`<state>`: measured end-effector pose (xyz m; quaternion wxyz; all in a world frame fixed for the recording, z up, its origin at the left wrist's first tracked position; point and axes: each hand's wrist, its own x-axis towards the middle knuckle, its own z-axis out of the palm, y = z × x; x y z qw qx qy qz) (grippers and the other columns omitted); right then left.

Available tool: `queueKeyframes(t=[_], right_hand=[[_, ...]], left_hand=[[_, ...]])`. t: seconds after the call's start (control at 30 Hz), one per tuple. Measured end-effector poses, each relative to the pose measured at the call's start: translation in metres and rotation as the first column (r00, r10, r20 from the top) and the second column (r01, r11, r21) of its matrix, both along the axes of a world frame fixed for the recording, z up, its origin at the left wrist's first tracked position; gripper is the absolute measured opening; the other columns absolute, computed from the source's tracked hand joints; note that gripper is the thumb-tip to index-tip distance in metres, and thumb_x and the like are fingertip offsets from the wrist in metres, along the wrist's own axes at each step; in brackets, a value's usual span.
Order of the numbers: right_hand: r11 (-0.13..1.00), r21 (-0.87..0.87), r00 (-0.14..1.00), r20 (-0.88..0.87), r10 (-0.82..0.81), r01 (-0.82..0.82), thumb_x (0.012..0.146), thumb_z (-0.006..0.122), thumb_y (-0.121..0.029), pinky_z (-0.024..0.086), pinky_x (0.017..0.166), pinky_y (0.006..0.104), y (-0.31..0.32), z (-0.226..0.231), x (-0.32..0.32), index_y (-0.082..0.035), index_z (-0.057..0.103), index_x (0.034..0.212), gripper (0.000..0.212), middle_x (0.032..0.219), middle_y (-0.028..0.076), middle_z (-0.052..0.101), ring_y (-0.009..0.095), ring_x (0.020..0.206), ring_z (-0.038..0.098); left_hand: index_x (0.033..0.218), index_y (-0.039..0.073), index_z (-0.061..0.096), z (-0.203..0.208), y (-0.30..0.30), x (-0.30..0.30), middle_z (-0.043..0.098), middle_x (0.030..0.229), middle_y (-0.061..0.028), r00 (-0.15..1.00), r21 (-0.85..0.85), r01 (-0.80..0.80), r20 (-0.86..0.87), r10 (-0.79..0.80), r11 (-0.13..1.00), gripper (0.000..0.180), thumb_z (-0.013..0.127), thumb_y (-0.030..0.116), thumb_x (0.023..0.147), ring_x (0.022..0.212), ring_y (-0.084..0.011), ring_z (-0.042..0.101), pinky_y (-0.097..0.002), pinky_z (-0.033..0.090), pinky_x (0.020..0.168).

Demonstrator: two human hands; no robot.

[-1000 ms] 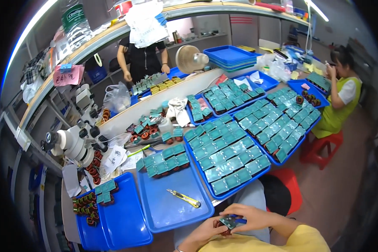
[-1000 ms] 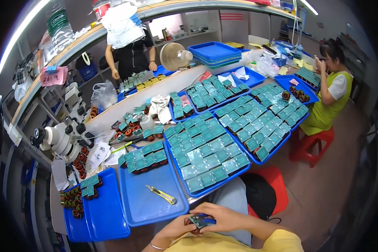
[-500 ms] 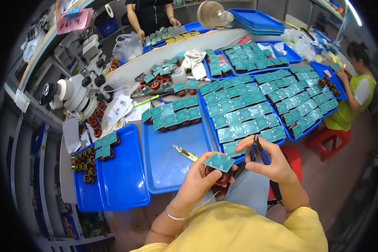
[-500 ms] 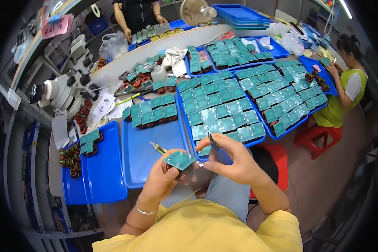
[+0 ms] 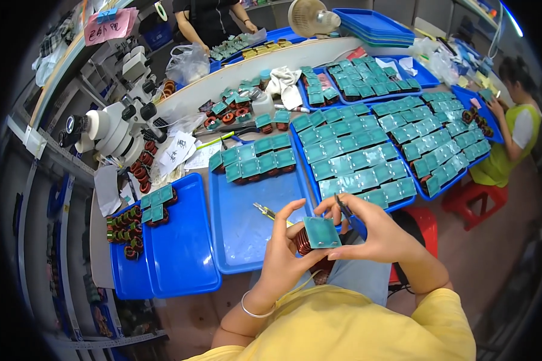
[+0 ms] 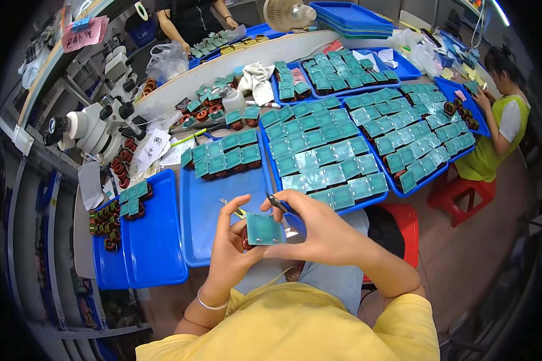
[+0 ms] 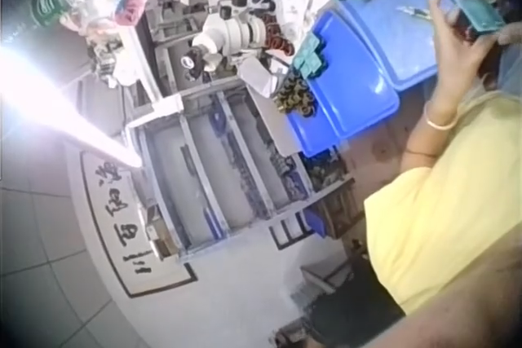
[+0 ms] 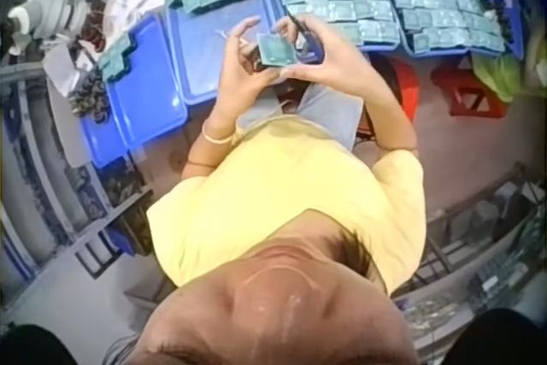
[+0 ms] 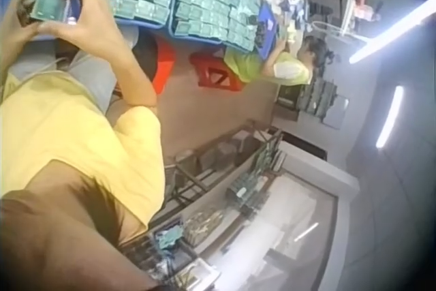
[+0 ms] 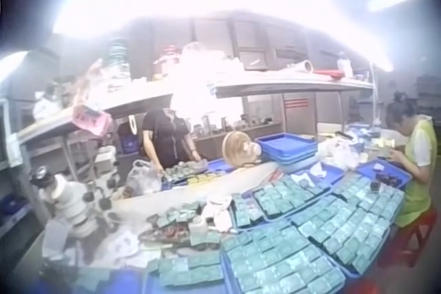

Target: Assembling electronic components by trimming wires on inductors and organizing them into trays.

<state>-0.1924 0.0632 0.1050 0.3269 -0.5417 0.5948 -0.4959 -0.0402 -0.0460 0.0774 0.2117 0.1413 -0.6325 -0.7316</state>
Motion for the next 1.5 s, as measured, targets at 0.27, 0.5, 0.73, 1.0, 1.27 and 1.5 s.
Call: queueKeyframes(t=[0.27, 0.5, 0.73, 1.0, 1.27, 1.5], right_hand=[[0.998, -0.062, 0.992, -0.119, -0.040, 0.032, 0.065, 0.080, -0.016, 0.043, 0.072, 0.0259, -0.006, 0.003, 0.001, -0.005, 0.046, 0.089, 0.043, 0.106, 0.009, 0.057, 0.014, 0.088, 0.051], [0.996, 0.039, 0.996, -0.025, -0.081, 0.082, 0.064, 0.079, -0.018, 0.043, 0.071, 0.0265, -0.006, 0.003, -0.019, -0.004, 0.045, 0.087, 0.044, 0.094, 0.009, 0.060, 0.015, 0.077, 0.051], [0.880, -0.077, 0.814, -0.349, -0.464, 0.469, 0.064, 0.078, -0.025, 0.044, 0.069, 0.0303, -0.026, 0.010, -0.132, -0.001, 0.050, 0.084, 0.042, 0.084, 0.008, 0.059, 0.017, 0.074, 0.054], [0.488, -0.347, 0.229, -0.576, -0.785, 0.801, 0.061, 0.076, -0.036, 0.047, 0.064, 0.0373, -0.063, -0.008, -0.397, 0.002, 0.052, 0.089, 0.053, 0.077, 0.017, 0.061, 0.030, 0.071, 0.061], [0.694, -0.253, 0.599, -0.363, -0.714, 0.674, 0.067, 0.075, -0.017, 0.047, 0.071, 0.0304, -0.088, 0.004, -0.368, 0.001, 0.054, 0.096, 0.040, 0.088, 0.007, 0.062, 0.014, 0.077, 0.059], [0.958, -0.264, 0.916, -0.346, -0.203, 0.113, 0.063, 0.076, -0.012, 0.042, 0.085, 0.0318, -0.083, 0.056, -0.195, -0.006, 0.042, 0.078, 0.038, 0.100, 0.013, 0.060, 0.019, 0.091, 0.054]], left_hand=[[0.135, 0.005, 0.021, -0.007, -0.005, -0.005, 0.057, 0.110, -0.0168, 0.998, -0.018, 0.025, -0.056, -0.026, 1.000, 0.083, 0.070, -0.007, 0.070, 0.100, -0.0172, 0.056, -0.0303, 0.045, 0.086], [0.136, 0.007, 0.022, -0.001, -0.005, -0.017, 0.054, 0.115, -0.0155, 0.991, 0.228, 0.132, -0.053, -0.123, 0.965, 0.082, 0.069, -0.004, 0.070, 0.100, -0.0202, 0.056, -0.0314, 0.048, 0.082], [0.133, 0.003, 0.029, -0.032, -0.042, 0.005, 0.047, 0.120, -0.0177, 0.944, -0.128, -0.328, -0.001, 0.331, 0.936, 0.064, 0.063, 0.007, 0.079, 0.098, -0.0237, 0.056, -0.0321, 0.049, 0.080], [0.122, 0.000, 0.045, -0.063, -0.084, 0.082, 0.055, 0.109, -0.0127, 0.641, -0.356, -0.660, 0.191, 0.743, 0.661, 0.037, 0.055, 0.002, 0.086, 0.097, -0.0180, 0.055, -0.0274, 0.048, 0.080], [0.117, -0.001, 0.049, -0.061, -0.088, 0.092, 0.056, 0.107, -0.0121, 0.529, -0.393, -0.719, 0.224, 0.818, 0.573, 0.029, 0.052, 0.003, 0.088, 0.087, -0.0172, 0.059, -0.0265, 0.049, 0.074], [0.104, -0.004, 0.055, -0.017, -0.082, -0.013, 0.058, 0.100, -0.0118, 0.850, -0.302, -0.490, 0.043, 0.525, 0.818, 0.027, 0.054, -0.007, 0.078, 0.091, -0.0192, 0.058, -0.0285, 0.046, 0.083]])
